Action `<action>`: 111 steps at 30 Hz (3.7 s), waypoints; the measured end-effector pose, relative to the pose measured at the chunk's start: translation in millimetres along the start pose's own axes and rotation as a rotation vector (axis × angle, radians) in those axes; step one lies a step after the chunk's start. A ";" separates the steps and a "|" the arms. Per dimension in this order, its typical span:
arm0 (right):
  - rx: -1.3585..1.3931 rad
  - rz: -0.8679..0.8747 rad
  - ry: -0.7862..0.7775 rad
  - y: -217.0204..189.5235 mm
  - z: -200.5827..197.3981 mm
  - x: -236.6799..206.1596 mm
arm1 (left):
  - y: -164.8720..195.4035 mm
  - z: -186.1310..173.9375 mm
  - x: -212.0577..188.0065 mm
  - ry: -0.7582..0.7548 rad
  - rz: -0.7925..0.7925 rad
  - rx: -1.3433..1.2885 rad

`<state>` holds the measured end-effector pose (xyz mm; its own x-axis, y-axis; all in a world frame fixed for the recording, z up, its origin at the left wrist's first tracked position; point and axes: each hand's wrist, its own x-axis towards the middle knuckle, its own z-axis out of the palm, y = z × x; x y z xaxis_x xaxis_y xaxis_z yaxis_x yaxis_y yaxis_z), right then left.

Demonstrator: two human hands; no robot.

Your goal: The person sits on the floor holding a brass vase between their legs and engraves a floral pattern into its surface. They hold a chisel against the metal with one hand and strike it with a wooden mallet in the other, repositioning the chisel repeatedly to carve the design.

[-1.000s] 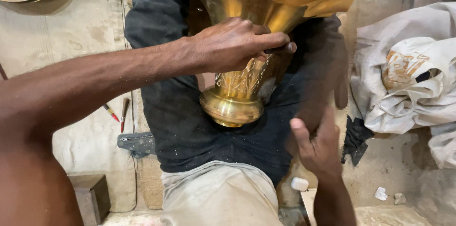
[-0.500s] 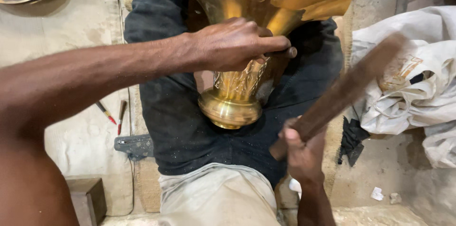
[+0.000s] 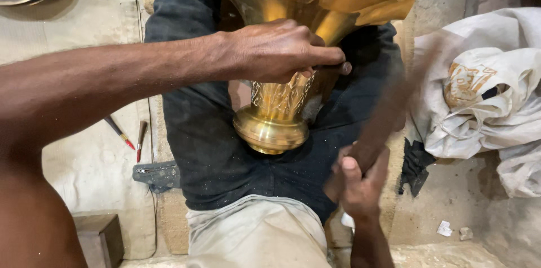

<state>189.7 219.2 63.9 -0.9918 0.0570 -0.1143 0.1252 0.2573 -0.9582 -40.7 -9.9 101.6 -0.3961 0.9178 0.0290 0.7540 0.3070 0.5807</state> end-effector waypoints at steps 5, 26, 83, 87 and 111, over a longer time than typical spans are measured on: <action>-0.062 0.074 0.005 17.1 1.6 -8.6 | -0.1 -4.7 1.9 -0.038 0.011 0.014; -0.054 -0.034 0.023 40.7 11.6 -29.1 | -4.1 -12.7 12.2 -0.150 0.098 0.063; 0.137 -0.050 0.112 68.4 40.9 -60.1 | 6.5 -36.3 30.0 -0.373 0.123 0.121; 0.028 -0.051 0.049 72.8 41.8 -59.3 | 5.5 -34.3 30.1 -0.367 0.149 0.126; -0.001 -0.167 0.063 27.6 -35.3 11.8 | -14.9 9.8 -18.9 0.272 0.016 -0.047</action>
<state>182.4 261.0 45.3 -0.9952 0.0740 0.0637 -0.0415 0.2696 -0.9621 -39.3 -29.3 84.4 -0.5151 0.8191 0.2527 0.7387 0.2746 0.6156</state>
